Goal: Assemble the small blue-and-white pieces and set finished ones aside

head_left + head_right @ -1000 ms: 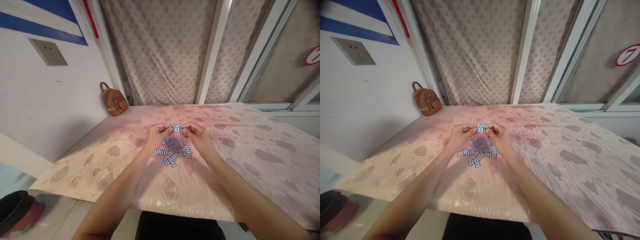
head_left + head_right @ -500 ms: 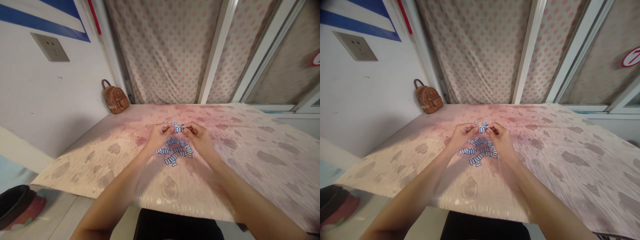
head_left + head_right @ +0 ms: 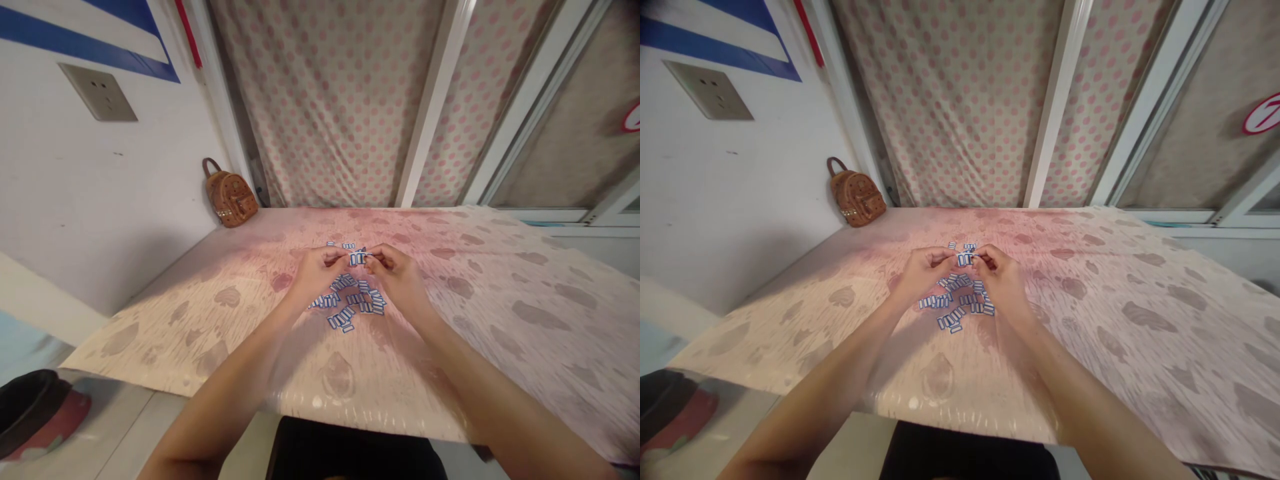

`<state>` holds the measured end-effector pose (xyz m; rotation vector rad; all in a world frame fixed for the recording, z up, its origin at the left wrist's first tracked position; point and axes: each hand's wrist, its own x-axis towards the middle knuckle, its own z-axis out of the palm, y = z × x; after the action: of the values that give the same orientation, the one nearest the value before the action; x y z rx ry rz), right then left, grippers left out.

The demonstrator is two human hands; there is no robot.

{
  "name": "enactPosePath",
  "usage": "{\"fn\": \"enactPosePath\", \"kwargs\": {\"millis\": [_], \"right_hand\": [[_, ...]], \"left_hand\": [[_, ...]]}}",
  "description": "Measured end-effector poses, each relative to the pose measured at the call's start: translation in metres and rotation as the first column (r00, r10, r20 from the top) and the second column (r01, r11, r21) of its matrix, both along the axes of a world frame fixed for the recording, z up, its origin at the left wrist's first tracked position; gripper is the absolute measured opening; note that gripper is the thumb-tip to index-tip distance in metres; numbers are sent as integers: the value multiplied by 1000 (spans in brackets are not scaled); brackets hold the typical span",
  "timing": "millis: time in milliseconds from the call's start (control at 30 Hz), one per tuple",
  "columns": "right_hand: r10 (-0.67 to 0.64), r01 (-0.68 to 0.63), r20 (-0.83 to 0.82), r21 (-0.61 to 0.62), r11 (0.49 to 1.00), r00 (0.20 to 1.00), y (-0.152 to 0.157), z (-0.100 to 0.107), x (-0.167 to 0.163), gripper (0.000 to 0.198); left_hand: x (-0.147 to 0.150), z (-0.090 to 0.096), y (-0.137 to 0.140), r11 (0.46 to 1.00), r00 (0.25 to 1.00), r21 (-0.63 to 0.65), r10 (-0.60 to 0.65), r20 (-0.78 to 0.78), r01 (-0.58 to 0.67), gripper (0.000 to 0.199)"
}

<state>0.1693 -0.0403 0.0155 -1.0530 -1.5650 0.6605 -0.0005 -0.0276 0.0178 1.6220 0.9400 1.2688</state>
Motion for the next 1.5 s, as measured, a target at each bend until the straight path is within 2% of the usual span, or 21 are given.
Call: {"fn": "enactPosePath", "kwargs": {"millis": [367,600,1000,1200,1300,1400,1500], "right_hand": [[-17,16,23,24,1000,1000,2,-3,1,10],[3,-3,17,22,1000,1000,-1,-2,0,10],[-2,1,28,26,1000,1000,-4,2,-1,11],[-63,61,44,62,996,997,-1,-1,-1,10],[-103,104,-14,48,993,995,3,-4,0,16],[-29,29,-58,2,1000,998,4,-5,1,24],[32,-33,-26,-46,998,999,1,-1,0,16]], "left_hand": [[1,-2,1,998,999,46,-33,-19,34,19],[2,-2,-1,997,997,-8,-79,-15,79,21],[3,-2,-2,998,998,-21,-52,23,52,22],[2,-6,0,999,999,-2,-44,30,44,23],[1,-8,2,999,999,9,-36,33,35,22],[1,-8,3,999,999,17,-30,37,30,21],[1,-8,3,999,1000,35,-21,20,20,20]]}}
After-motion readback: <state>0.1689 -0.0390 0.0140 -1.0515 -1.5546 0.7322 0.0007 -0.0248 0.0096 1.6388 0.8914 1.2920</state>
